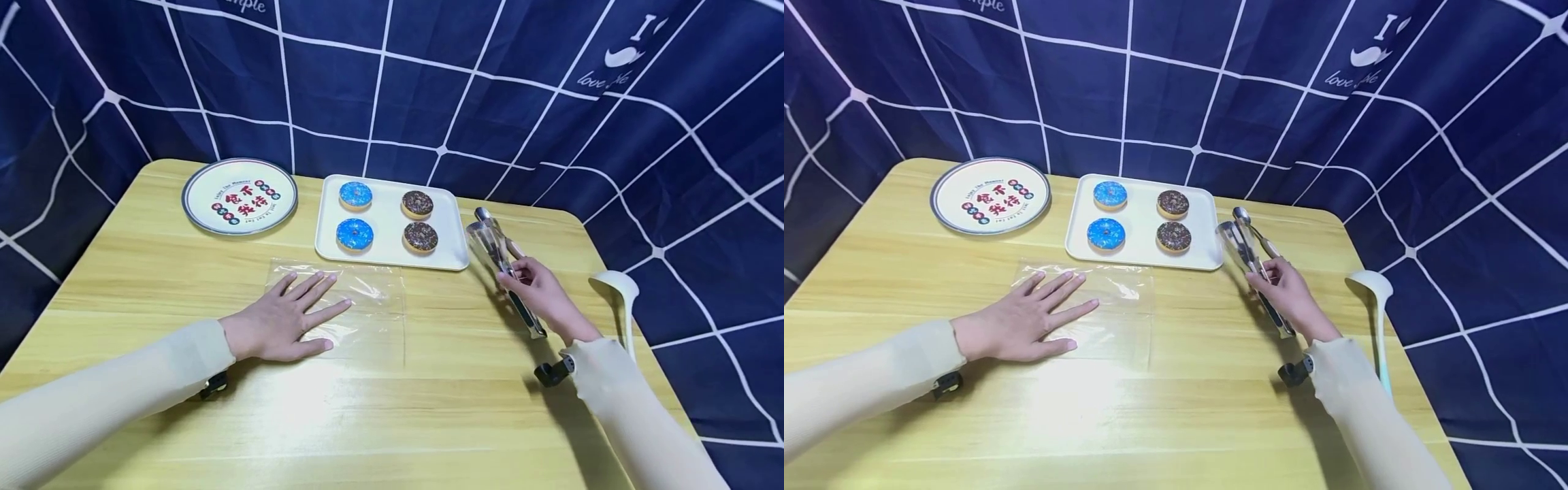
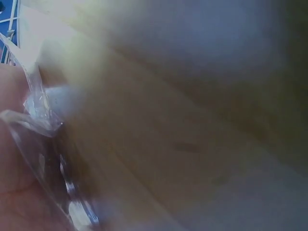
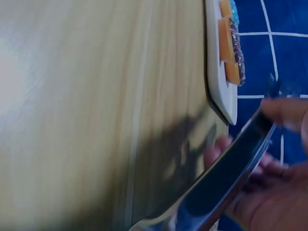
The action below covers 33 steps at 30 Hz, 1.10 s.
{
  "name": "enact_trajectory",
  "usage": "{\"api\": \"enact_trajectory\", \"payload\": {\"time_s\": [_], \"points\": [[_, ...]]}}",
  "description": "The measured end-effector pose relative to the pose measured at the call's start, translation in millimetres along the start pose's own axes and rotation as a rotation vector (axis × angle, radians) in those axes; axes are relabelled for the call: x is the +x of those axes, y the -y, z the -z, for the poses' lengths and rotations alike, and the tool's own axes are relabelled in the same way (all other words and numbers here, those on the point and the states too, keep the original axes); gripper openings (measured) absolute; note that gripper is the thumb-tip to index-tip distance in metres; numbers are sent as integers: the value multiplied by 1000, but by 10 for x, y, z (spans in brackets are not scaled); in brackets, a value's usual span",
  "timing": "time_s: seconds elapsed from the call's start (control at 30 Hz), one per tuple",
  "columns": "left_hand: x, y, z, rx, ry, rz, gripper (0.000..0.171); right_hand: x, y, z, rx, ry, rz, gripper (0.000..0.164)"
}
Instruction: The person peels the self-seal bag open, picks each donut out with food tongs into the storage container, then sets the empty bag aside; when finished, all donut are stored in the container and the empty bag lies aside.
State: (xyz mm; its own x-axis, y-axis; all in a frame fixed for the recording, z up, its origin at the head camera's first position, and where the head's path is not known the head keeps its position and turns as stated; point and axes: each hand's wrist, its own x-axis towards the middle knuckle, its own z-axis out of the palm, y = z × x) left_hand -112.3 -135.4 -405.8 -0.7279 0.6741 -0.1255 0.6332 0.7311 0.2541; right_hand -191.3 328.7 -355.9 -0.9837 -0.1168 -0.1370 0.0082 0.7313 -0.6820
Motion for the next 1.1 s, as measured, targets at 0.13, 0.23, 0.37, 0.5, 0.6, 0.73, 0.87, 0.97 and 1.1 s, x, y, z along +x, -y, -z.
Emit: {"api": "enact_trajectory", "payload": {"time_s": [0.13,0.23,0.37,0.5,0.6,0.73,0.87,0.97,1.1], "points": [[-2,3,-3,3,-3,-1,67,-32,-31,16,-133,-45,-26,43],[2,2,-4,0,-2,-3,67,-29,-62,30,-235,-44,-35,41],[12,5,-18,-20,-27,-24,68,-10,-117,41,-321,-40,-21,36],[15,-7,-23,-42,-49,-43,68,8,-176,55,-359,-57,-4,32],[19,-27,-5,-44,-38,-39,68,19,-211,67,-383,-68,-1,32],[28,-43,16,-33,-9,-21,67,28,-237,77,-393,-63,-11,34],[34,-52,39,-38,12,-10,67,44,-236,83,-396,-51,-24,36],[36,-60,67,-42,33,-1,69,57,-210,86,-410,-28,-24,42],[33,-75,119,-45,65,14,71,47,-85,72,-445,-16,11,54]]}}
